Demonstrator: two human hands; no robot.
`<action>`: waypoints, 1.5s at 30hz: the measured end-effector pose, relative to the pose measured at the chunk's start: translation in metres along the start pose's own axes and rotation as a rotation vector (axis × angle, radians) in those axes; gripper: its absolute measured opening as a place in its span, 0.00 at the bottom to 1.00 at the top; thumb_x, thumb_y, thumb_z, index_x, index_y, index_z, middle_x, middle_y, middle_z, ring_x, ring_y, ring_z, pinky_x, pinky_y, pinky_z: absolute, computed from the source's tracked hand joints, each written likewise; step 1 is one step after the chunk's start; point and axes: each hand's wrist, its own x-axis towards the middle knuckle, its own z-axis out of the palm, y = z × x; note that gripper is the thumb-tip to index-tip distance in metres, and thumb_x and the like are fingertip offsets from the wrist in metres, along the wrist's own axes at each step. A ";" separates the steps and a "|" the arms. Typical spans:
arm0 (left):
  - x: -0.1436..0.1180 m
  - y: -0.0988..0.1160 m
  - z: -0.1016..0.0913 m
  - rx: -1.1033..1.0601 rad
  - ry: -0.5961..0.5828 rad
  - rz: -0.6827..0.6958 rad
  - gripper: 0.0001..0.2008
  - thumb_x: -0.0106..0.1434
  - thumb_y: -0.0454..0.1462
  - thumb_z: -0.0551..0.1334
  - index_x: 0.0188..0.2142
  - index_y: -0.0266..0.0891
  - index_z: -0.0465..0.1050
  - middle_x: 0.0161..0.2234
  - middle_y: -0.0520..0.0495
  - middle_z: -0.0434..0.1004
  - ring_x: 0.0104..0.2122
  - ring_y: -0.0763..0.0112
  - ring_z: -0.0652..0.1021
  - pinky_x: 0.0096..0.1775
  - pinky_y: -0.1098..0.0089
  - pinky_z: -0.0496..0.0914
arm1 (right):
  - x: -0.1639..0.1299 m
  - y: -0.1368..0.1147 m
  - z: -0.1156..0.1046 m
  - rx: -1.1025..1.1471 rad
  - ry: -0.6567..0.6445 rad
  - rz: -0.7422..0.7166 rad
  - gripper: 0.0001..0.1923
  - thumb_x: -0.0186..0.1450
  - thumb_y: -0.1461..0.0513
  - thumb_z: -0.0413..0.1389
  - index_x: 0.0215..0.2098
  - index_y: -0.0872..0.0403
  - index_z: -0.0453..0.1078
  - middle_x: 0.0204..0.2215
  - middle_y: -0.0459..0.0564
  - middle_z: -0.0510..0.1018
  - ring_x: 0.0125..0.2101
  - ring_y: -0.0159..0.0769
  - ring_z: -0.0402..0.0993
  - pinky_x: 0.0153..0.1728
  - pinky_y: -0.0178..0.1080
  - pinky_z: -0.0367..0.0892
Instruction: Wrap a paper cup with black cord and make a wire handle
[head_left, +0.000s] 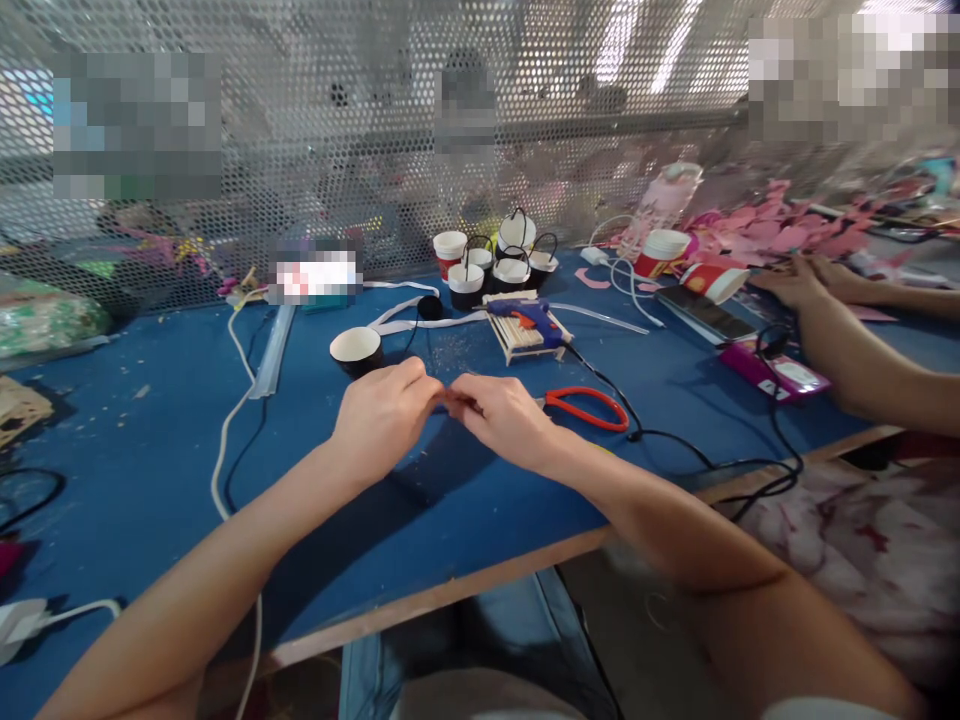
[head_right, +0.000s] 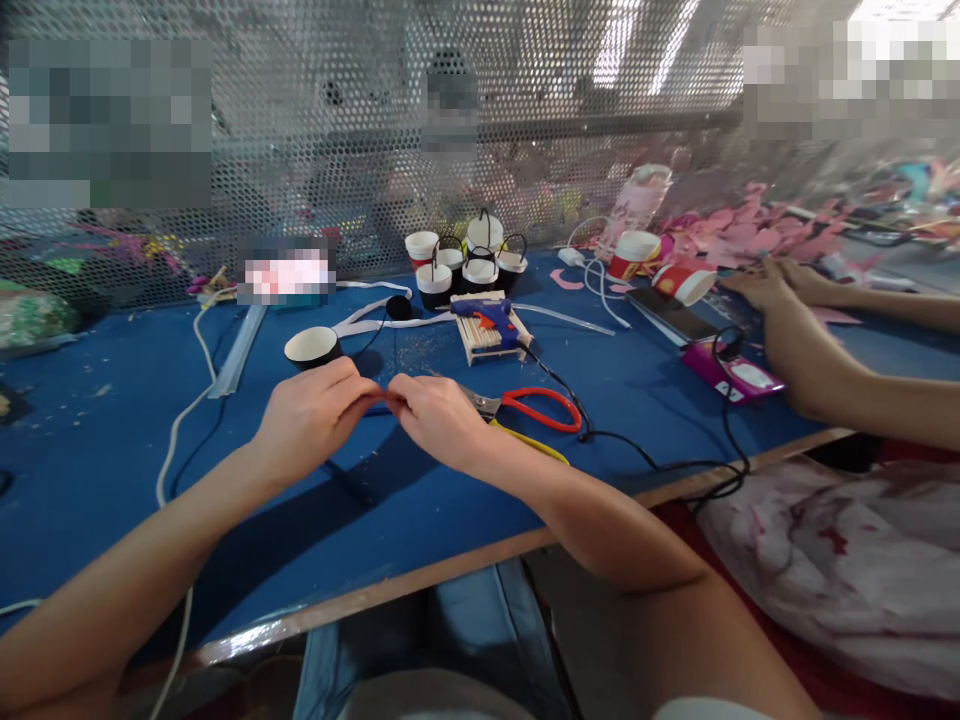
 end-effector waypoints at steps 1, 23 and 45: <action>0.002 -0.003 -0.004 -0.068 -0.045 -0.039 0.12 0.62 0.36 0.54 0.29 0.36 0.75 0.27 0.47 0.71 0.27 0.73 0.71 0.27 0.73 0.61 | 0.000 0.000 -0.003 0.028 -0.042 -0.018 0.06 0.60 0.68 0.49 0.29 0.56 0.67 0.25 0.47 0.74 0.26 0.28 0.68 0.28 0.32 0.58; 0.001 0.011 0.032 -1.388 0.195 -0.846 0.12 0.48 0.40 0.68 0.26 0.35 0.69 0.16 0.56 0.65 0.15 0.85 0.57 0.18 0.77 0.49 | 0.003 -0.001 0.023 0.742 0.203 0.267 0.08 0.61 0.58 0.53 0.33 0.55 0.62 0.25 0.43 0.73 0.15 0.24 0.67 0.17 0.31 0.65; -0.004 -0.007 0.016 -1.622 -0.519 -0.654 0.13 0.53 0.42 0.65 0.25 0.33 0.67 0.23 0.51 0.70 0.15 0.88 0.55 0.19 0.76 0.43 | 0.008 0.005 -0.003 0.562 -0.006 0.063 0.09 0.62 0.59 0.52 0.27 0.55 0.63 0.24 0.43 0.65 0.24 0.26 0.60 0.27 0.33 0.58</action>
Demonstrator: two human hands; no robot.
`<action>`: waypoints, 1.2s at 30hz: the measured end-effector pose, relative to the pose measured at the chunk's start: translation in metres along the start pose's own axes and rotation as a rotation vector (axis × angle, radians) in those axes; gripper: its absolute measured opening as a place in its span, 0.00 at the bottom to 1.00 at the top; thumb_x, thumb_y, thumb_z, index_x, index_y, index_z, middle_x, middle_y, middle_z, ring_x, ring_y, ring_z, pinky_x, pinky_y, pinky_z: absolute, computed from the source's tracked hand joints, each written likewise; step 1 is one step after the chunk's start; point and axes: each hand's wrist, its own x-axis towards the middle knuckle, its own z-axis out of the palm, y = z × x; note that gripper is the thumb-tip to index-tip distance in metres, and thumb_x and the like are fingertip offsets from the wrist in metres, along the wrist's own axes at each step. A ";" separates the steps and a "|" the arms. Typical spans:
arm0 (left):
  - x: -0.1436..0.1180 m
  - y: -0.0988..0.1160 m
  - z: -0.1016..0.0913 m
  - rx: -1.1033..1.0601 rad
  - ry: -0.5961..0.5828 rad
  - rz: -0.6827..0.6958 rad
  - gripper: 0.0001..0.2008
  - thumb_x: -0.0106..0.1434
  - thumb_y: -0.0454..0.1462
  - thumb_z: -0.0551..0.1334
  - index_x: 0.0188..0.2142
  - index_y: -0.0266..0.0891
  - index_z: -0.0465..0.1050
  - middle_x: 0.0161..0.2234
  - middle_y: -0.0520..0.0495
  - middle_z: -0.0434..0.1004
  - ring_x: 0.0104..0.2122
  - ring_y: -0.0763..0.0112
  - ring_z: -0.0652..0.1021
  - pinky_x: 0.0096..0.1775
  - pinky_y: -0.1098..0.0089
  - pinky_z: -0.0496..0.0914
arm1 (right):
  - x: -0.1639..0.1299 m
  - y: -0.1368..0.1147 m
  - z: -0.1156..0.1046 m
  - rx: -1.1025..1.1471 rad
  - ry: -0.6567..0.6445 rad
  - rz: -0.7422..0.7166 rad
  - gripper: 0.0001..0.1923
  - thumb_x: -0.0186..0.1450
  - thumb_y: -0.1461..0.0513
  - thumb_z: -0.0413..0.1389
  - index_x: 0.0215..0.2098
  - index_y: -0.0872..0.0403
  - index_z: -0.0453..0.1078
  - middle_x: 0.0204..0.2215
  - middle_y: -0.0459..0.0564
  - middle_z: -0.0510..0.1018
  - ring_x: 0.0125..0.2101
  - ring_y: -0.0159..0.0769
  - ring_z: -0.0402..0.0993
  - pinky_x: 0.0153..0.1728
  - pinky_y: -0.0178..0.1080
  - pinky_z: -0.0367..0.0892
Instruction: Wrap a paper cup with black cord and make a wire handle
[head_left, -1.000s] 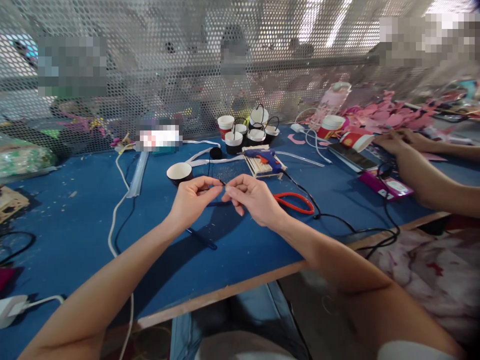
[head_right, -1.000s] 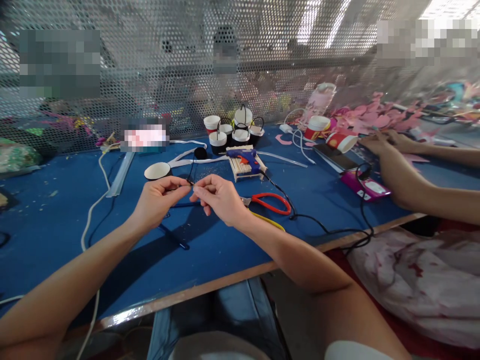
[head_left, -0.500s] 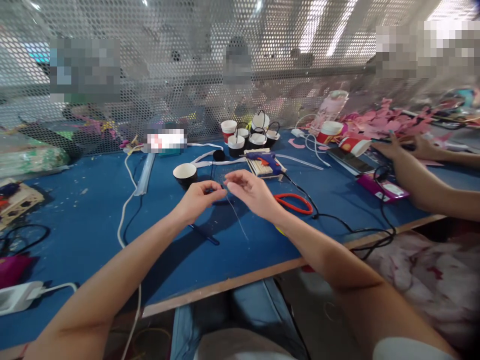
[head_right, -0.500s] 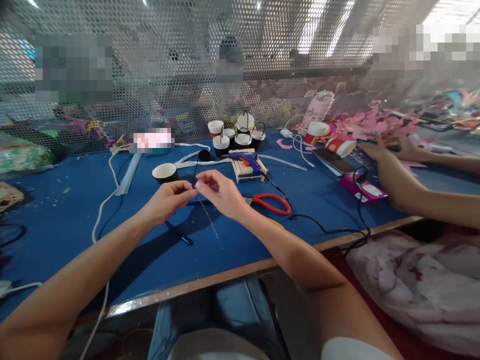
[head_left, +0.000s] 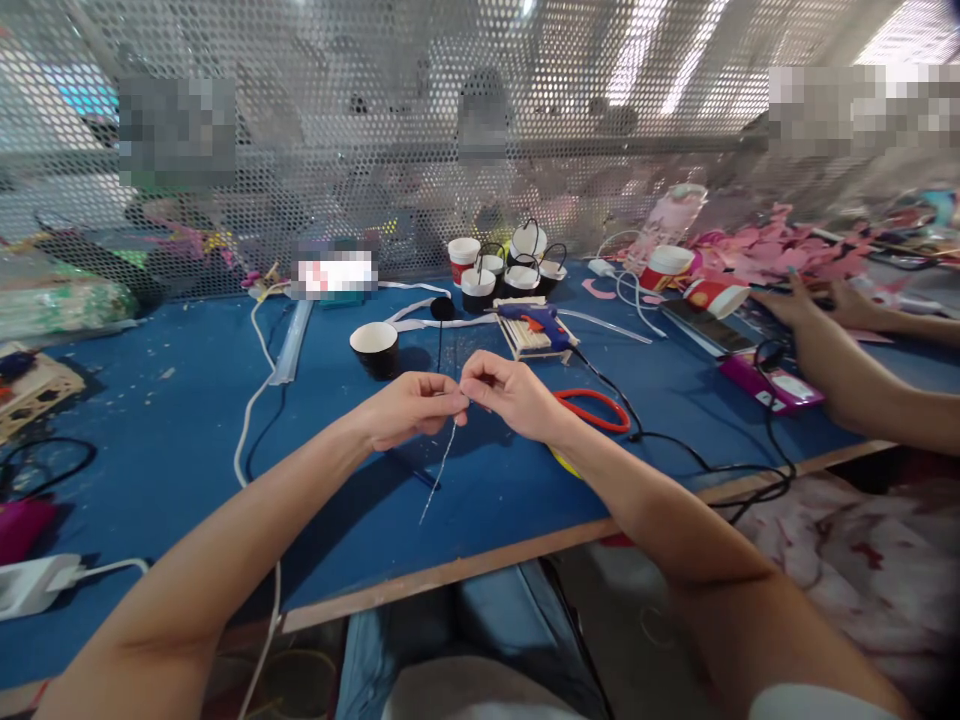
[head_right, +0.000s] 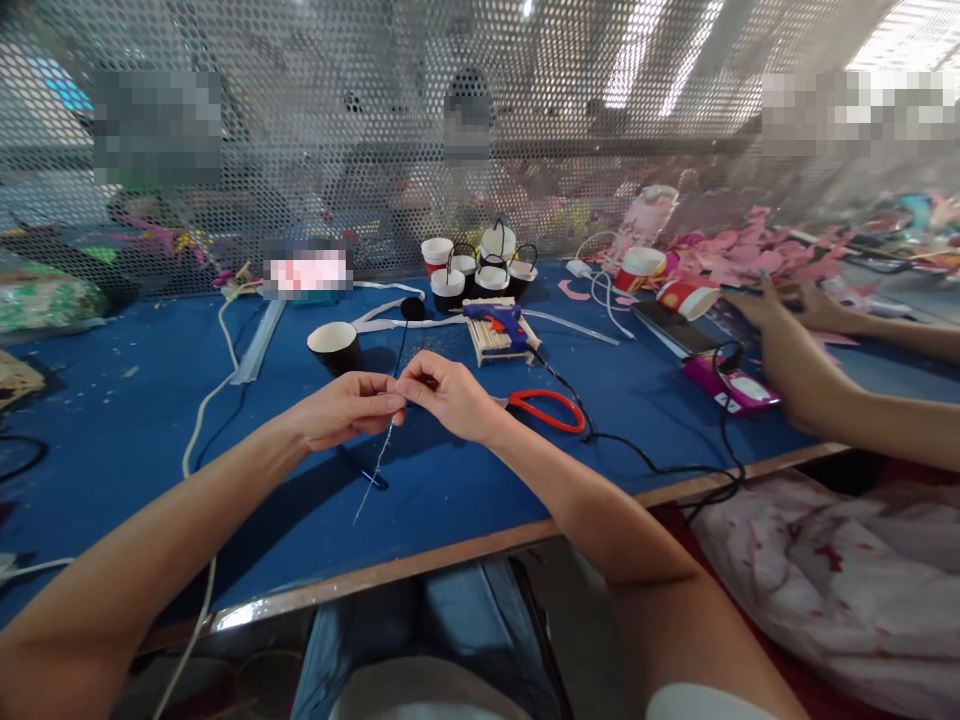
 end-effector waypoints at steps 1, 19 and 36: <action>0.000 0.000 0.000 -0.005 0.008 0.000 0.13 0.52 0.42 0.65 0.25 0.33 0.68 0.22 0.51 0.69 0.15 0.88 0.55 0.19 0.76 0.43 | 0.000 0.000 0.001 -0.034 0.020 -0.010 0.09 0.62 0.59 0.52 0.27 0.55 0.63 0.24 0.44 0.65 0.26 0.27 0.60 0.28 0.33 0.58; 0.000 0.004 0.003 0.584 0.266 0.222 0.08 0.52 0.39 0.63 0.25 0.34 0.70 0.22 0.52 0.70 0.22 0.78 0.68 0.26 0.76 0.61 | -0.001 0.004 0.000 -0.345 0.021 0.095 0.22 0.64 0.50 0.45 0.19 0.56 0.60 0.15 0.42 0.61 0.19 0.25 0.56 0.22 0.32 0.53; 0.001 0.005 0.002 0.363 0.212 0.094 0.11 0.51 0.41 0.64 0.24 0.33 0.70 0.23 0.49 0.73 0.19 0.81 0.64 0.21 0.78 0.55 | -0.003 0.003 0.002 -0.007 0.013 0.137 0.14 0.60 0.51 0.54 0.31 0.54 0.63 0.21 0.43 0.70 0.19 0.24 0.62 0.19 0.30 0.59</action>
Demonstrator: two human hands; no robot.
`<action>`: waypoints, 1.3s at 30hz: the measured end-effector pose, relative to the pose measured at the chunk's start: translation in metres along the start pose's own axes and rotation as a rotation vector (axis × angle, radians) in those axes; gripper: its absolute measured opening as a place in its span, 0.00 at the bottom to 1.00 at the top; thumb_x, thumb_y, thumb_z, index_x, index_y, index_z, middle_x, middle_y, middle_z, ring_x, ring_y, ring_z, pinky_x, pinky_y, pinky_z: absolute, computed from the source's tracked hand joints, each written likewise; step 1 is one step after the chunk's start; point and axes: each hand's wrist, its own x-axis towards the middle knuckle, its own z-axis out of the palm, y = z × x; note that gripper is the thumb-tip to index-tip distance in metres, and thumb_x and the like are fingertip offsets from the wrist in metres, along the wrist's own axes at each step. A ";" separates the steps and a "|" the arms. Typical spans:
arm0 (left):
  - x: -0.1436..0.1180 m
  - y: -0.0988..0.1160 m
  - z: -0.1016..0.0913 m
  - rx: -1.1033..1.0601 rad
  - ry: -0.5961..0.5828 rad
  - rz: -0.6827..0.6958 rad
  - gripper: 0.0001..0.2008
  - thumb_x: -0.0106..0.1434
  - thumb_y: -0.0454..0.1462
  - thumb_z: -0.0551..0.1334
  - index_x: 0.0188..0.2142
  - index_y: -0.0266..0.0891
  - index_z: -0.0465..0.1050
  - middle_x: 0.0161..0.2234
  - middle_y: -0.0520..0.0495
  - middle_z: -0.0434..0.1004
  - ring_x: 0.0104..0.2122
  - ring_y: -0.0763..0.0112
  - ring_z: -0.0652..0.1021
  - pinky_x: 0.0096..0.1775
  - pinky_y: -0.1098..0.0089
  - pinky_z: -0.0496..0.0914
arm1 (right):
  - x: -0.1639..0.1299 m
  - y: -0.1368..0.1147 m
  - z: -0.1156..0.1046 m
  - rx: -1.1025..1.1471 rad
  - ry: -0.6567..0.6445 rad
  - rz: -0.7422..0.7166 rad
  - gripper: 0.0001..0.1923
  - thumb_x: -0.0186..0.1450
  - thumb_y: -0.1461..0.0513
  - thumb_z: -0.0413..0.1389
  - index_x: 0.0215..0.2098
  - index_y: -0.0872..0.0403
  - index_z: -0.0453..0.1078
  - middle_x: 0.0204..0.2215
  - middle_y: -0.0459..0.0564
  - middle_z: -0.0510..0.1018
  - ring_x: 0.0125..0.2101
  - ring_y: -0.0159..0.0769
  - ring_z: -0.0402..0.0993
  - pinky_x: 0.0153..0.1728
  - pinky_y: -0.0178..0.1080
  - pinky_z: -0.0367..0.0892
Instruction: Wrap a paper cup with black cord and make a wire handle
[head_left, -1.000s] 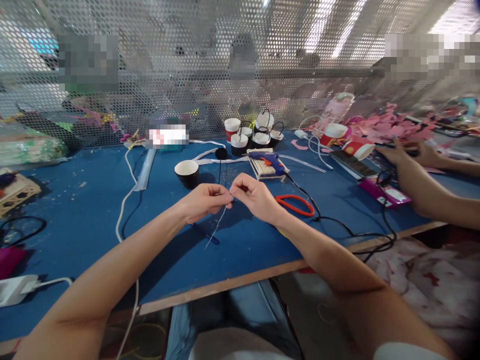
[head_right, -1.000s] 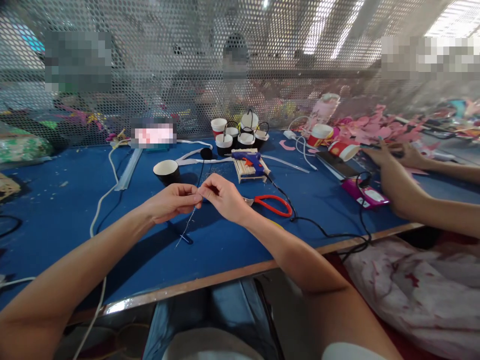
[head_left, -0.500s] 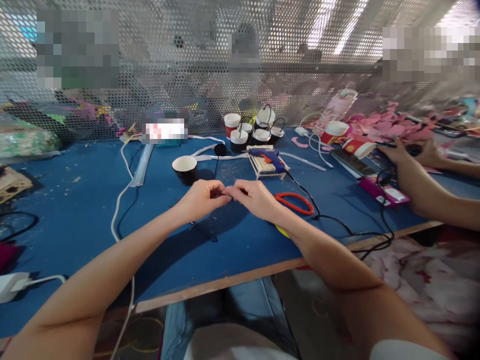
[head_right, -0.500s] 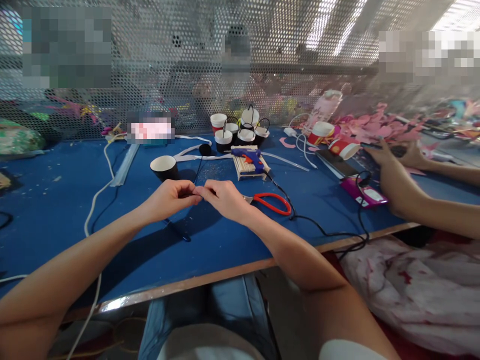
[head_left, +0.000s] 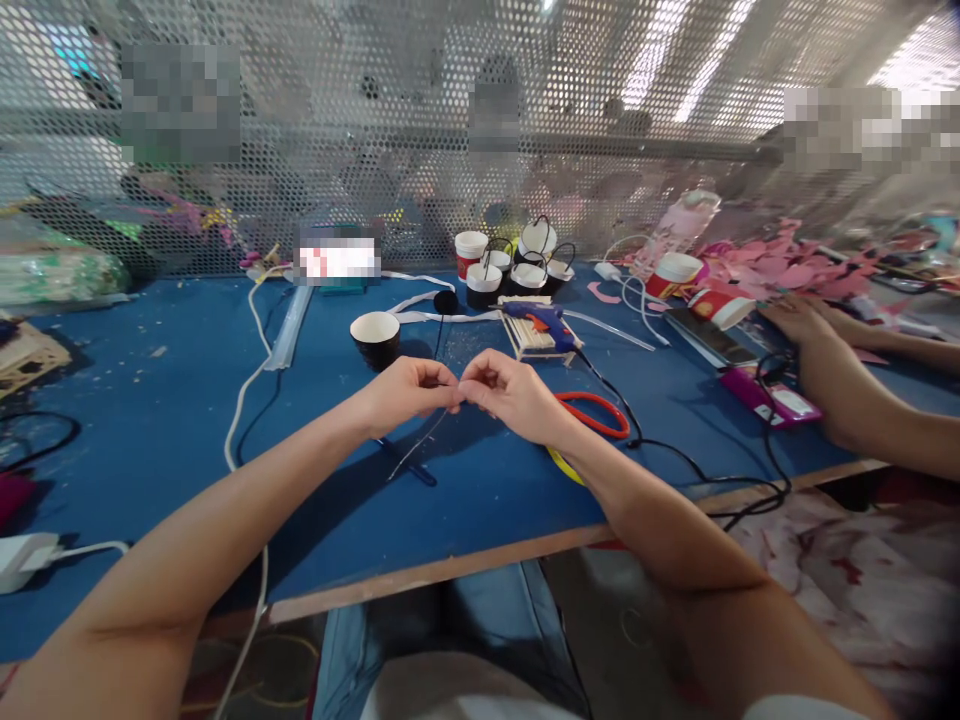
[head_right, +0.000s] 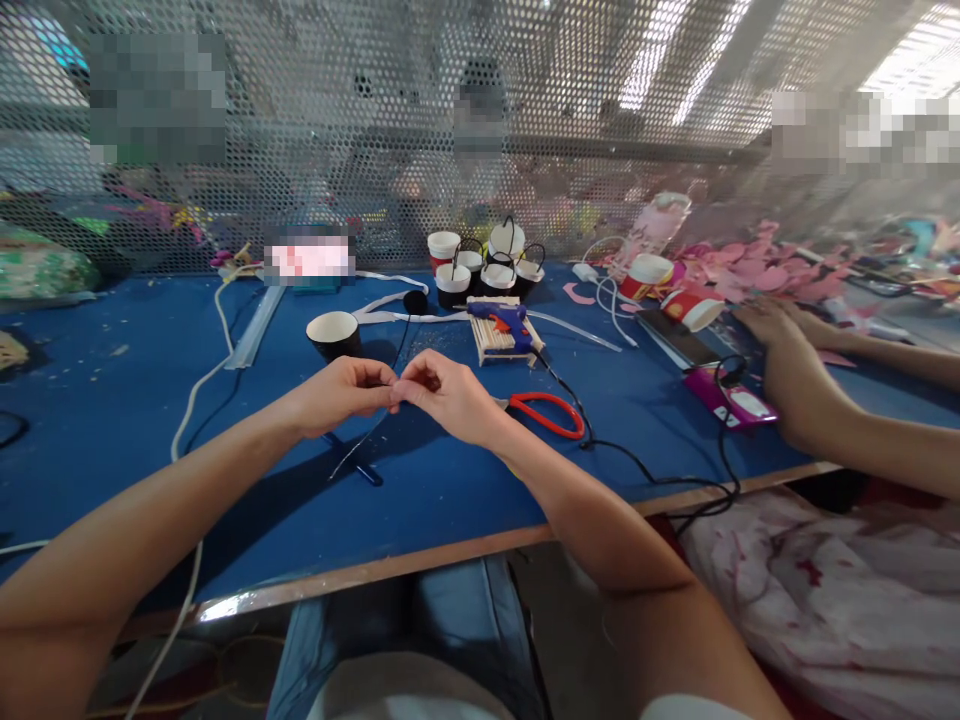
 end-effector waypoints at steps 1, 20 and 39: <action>0.000 0.000 0.000 -0.011 -0.008 -0.008 0.12 0.51 0.42 0.64 0.24 0.33 0.70 0.23 0.50 0.72 0.19 0.82 0.63 0.20 0.78 0.54 | 0.000 0.000 0.001 0.005 -0.009 0.003 0.14 0.59 0.52 0.55 0.29 0.54 0.62 0.20 0.43 0.69 0.18 0.24 0.61 0.19 0.30 0.59; -0.010 0.017 -0.013 0.177 0.030 0.149 0.07 0.52 0.39 0.64 0.25 0.35 0.74 0.20 0.52 0.69 0.19 0.82 0.62 0.20 0.79 0.55 | 0.001 -0.008 0.003 0.012 -0.099 0.026 0.14 0.62 0.52 0.51 0.29 0.55 0.60 0.19 0.42 0.68 0.18 0.23 0.61 0.17 0.28 0.59; -0.022 -0.013 -0.001 -0.068 0.056 -0.023 0.12 0.52 0.42 0.63 0.26 0.34 0.69 0.15 0.59 0.56 0.15 0.84 0.55 0.18 0.77 0.47 | 0.003 0.003 0.009 -0.049 -0.163 0.046 0.14 0.61 0.53 0.53 0.28 0.55 0.61 0.18 0.41 0.67 0.17 0.22 0.61 0.18 0.28 0.58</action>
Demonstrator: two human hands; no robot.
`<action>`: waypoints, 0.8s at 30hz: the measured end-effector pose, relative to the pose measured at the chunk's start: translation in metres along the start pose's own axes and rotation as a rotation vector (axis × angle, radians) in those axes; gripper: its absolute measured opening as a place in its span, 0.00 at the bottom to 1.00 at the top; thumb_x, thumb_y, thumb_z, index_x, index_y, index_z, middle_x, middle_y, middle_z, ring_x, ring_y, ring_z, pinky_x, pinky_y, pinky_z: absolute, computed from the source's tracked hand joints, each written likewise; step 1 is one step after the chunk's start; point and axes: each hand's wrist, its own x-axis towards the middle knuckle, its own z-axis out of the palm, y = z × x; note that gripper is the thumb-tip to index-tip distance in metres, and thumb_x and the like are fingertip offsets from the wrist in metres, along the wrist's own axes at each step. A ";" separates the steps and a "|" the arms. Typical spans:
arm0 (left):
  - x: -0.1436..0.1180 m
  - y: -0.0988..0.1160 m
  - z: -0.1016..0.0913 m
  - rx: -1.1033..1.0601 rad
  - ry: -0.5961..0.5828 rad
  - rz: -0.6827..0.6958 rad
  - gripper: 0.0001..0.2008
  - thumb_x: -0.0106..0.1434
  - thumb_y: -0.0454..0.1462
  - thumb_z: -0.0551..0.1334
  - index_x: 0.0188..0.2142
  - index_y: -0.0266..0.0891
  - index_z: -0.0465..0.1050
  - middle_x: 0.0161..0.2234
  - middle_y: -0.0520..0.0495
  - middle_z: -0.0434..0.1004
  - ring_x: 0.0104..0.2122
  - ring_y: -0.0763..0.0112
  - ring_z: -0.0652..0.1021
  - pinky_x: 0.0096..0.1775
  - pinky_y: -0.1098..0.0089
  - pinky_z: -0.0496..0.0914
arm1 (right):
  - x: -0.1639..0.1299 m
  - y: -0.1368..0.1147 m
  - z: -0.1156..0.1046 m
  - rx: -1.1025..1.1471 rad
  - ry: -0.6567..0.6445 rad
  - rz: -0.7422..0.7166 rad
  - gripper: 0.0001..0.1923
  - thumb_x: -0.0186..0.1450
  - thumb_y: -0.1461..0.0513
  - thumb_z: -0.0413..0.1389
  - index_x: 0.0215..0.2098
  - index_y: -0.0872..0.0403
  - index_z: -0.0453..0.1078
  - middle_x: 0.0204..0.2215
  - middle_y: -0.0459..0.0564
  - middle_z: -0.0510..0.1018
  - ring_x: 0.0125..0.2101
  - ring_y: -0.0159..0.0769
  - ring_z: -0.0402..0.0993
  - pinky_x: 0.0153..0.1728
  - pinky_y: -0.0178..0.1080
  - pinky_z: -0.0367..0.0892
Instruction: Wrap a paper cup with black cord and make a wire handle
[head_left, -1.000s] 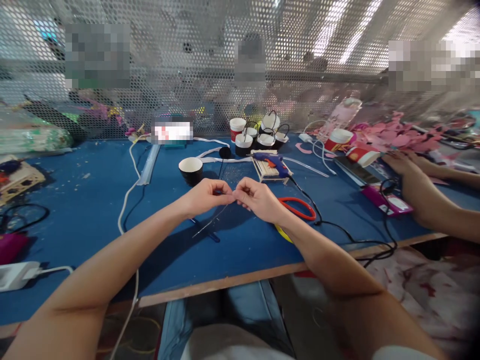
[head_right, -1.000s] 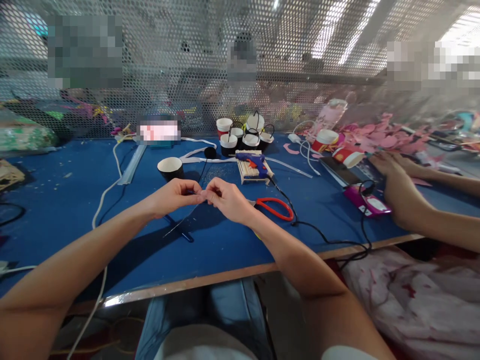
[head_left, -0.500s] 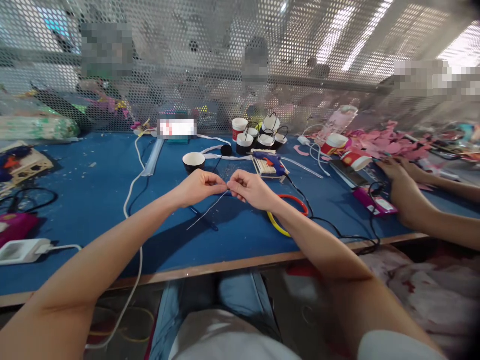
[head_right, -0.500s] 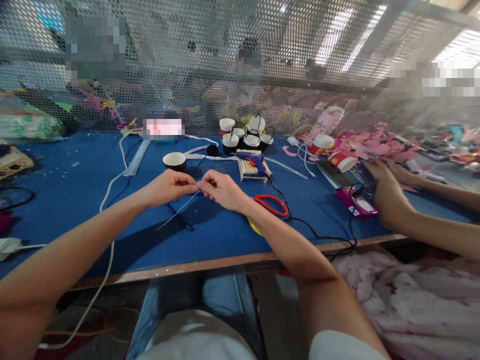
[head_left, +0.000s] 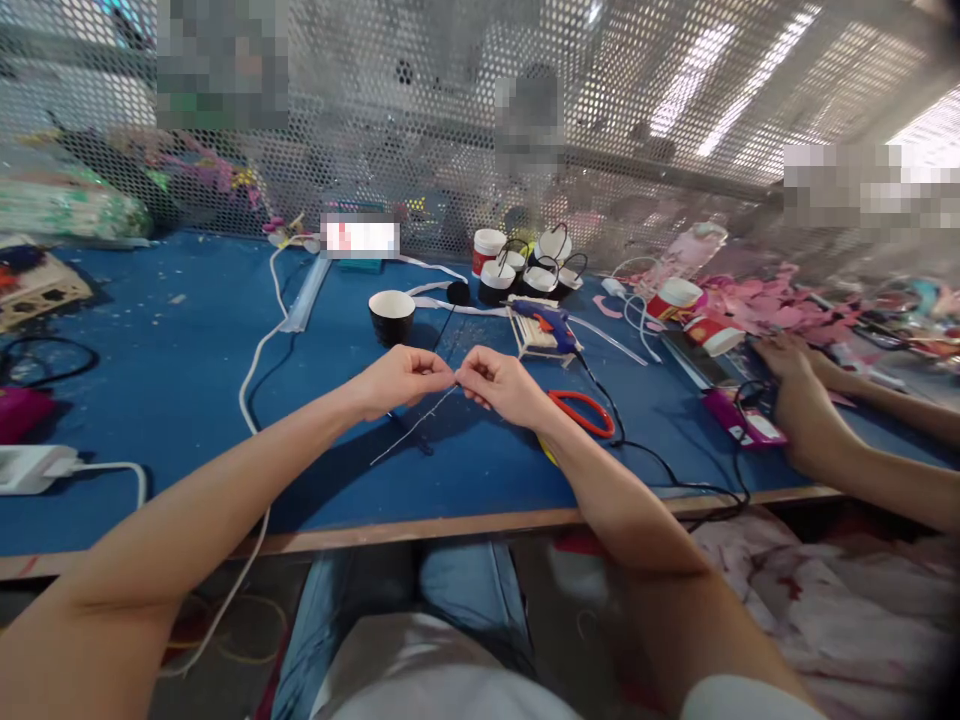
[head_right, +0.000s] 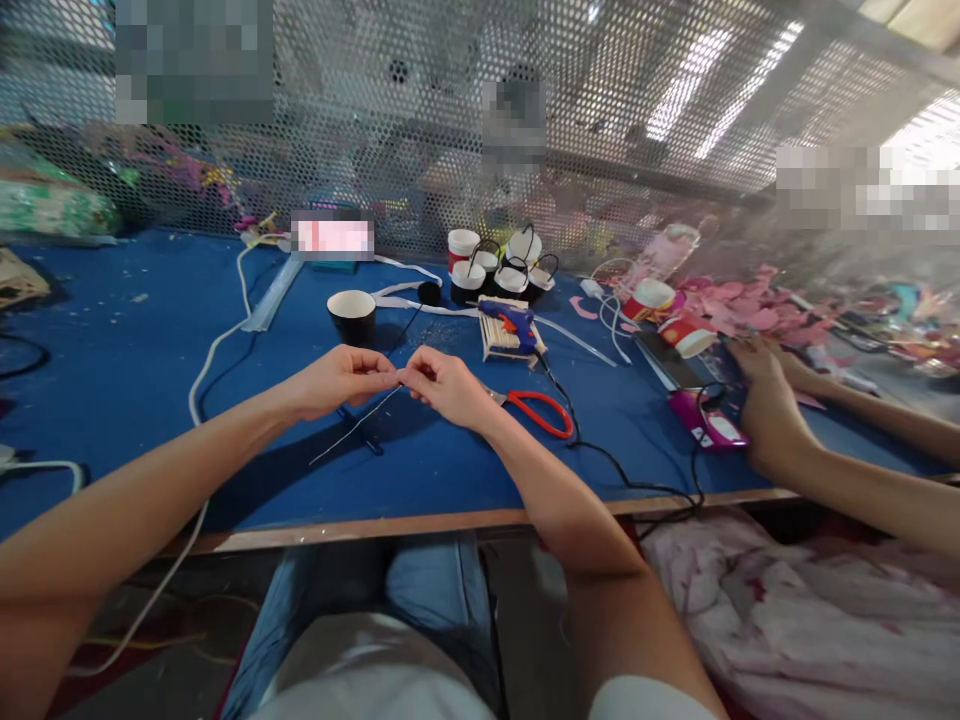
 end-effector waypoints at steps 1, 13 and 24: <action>0.000 0.000 0.000 -0.001 0.001 -0.014 0.11 0.51 0.41 0.64 0.26 0.34 0.70 0.15 0.58 0.58 0.15 0.85 0.55 0.18 0.77 0.47 | 0.000 -0.001 0.000 -0.013 0.006 0.001 0.14 0.61 0.53 0.53 0.27 0.55 0.61 0.18 0.41 0.67 0.17 0.22 0.61 0.18 0.28 0.58; 0.000 -0.007 -0.006 -0.087 0.060 -0.048 0.09 0.48 0.38 0.66 0.26 0.34 0.71 0.18 0.56 0.63 0.15 0.85 0.56 0.17 0.78 0.48 | 0.012 -0.004 -0.007 0.099 -0.056 0.068 0.21 0.64 0.48 0.45 0.36 0.57 0.66 0.24 0.47 0.72 0.20 0.24 0.66 0.18 0.29 0.63; 0.002 -0.010 -0.012 -0.471 -0.122 -0.143 0.14 0.48 0.38 0.68 0.21 0.36 0.64 0.12 0.61 0.48 0.13 0.86 0.50 0.17 0.78 0.44 | 0.019 -0.002 0.008 0.306 -0.019 -0.043 0.11 0.55 0.57 0.60 0.30 0.56 0.69 0.20 0.41 0.69 0.20 0.23 0.63 0.22 0.30 0.62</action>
